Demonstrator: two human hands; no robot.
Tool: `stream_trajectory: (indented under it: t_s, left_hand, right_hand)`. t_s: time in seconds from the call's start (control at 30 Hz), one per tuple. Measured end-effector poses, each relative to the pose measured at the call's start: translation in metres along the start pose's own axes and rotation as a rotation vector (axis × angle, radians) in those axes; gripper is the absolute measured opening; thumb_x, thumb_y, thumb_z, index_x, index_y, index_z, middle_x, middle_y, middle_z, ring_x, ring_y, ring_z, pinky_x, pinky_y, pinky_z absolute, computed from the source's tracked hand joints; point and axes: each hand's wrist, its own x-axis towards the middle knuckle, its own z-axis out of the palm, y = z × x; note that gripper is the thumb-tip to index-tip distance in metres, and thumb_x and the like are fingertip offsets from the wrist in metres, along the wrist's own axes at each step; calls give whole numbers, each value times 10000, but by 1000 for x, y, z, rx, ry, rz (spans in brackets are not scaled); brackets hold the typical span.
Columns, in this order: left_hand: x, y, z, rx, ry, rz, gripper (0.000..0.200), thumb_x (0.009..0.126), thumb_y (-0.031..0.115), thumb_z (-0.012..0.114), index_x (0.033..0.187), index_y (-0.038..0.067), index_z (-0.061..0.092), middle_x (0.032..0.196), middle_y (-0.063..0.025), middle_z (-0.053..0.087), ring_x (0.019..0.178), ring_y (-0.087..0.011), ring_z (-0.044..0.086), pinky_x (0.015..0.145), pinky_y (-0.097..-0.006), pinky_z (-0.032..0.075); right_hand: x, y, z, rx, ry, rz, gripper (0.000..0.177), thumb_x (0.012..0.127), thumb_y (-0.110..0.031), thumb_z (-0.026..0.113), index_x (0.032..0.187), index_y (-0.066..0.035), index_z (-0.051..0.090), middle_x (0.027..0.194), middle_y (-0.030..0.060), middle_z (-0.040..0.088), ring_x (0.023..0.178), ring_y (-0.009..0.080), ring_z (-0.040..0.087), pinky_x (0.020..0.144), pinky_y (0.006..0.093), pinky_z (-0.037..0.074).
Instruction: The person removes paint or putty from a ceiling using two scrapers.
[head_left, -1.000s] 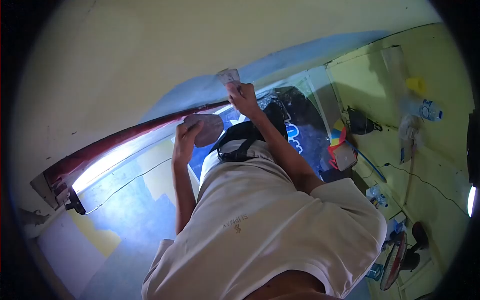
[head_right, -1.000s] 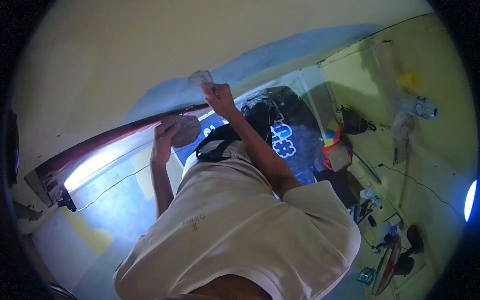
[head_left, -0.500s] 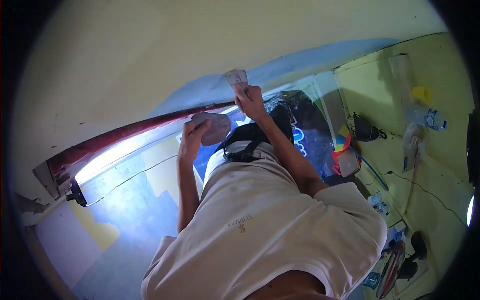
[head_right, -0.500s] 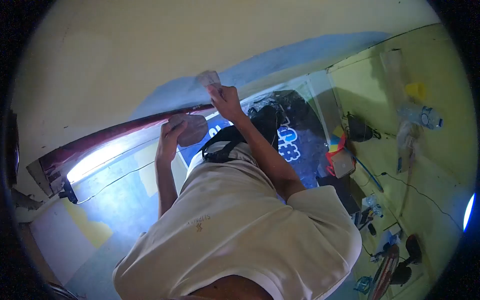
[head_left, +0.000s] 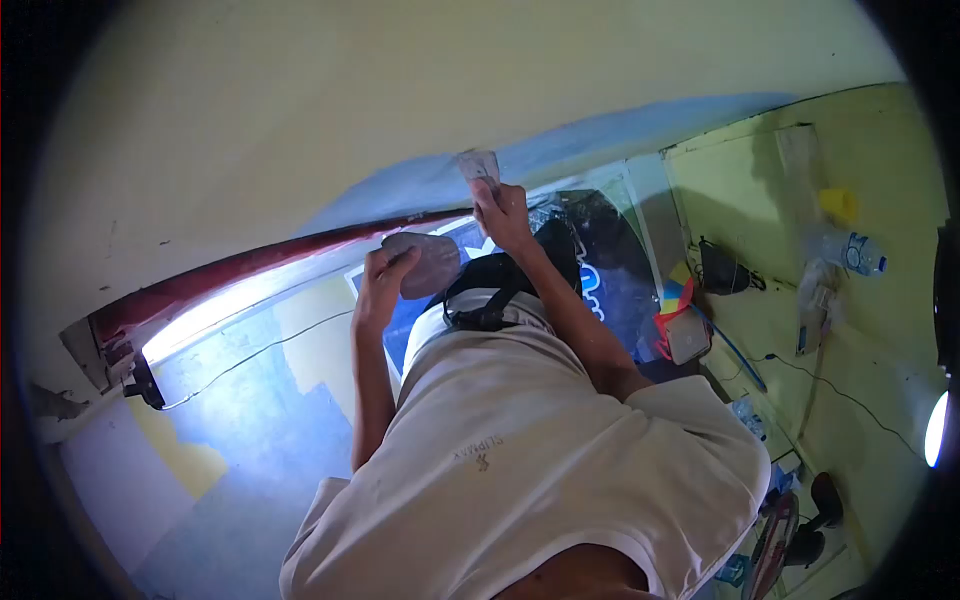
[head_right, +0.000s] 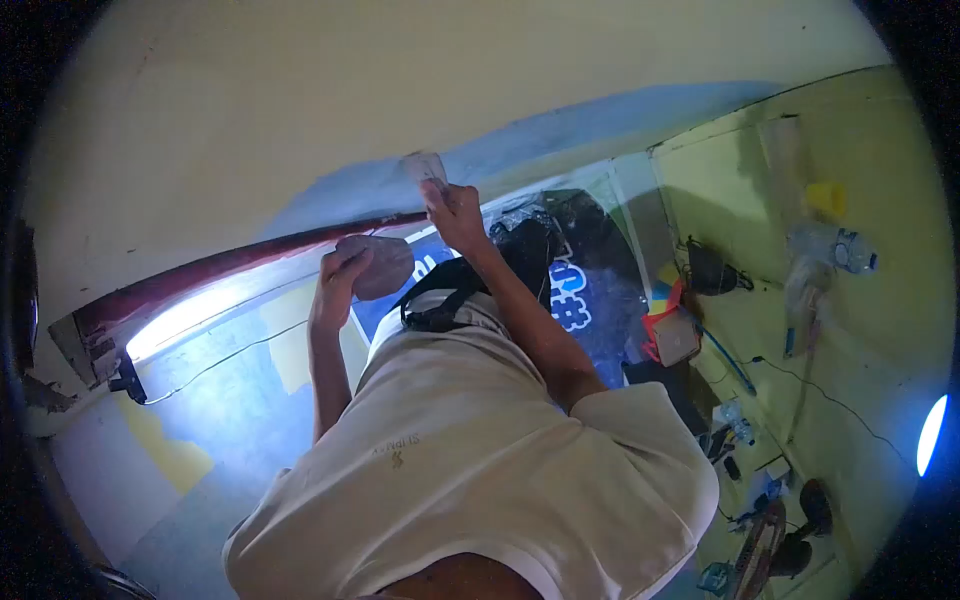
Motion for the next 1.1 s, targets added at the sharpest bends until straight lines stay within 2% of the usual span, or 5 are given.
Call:
stream_trajectory:
  t_s: [0.47,0.67,0.77,0.8,1.1]
  left_hand:
    - [0,-3,0,4,78,-50,241,885,176,682,1030,-16,665,906,-45,677,825,-120,613,760,-284,493]
    - [-1,-5,-3,-2,8,-59,234,896,175,663,1030,-17,674,928,-57,690,853,-128,631,781,-278,496]
    - [2,-5,-5,-6,26,-26,236,902,164,653,1050,-19,673,942,-55,692,849,-126,633,783,-272,497]
    - [3,-6,-4,-22,22,-23,240,903,162,652,1058,-20,672,947,-54,692,852,-126,633,786,-271,497]
    - [1,-7,-7,-10,-7,3,198,905,134,647,1027,-21,669,931,-34,682,838,-110,616,770,-267,492]
  right_hand:
    - [-2,-3,3,-47,-8,-43,520,977,-375,558,601,-15,534,500,-9,476,500,64,436,451,294,339]
    - [1,-20,11,-103,-3,-143,504,990,-374,543,630,-22,535,502,-12,476,484,61,441,449,279,344]
    - [-1,-15,12,3,-18,-61,508,986,-382,548,631,-20,530,502,-12,470,486,64,453,447,282,345]
    - [-2,-46,19,-41,-35,-111,542,986,-400,541,597,-23,520,483,-7,466,475,69,458,443,284,346]
    - [1,-28,23,-65,-38,-174,587,1003,-447,488,558,-66,459,448,-18,418,382,79,422,376,255,303]
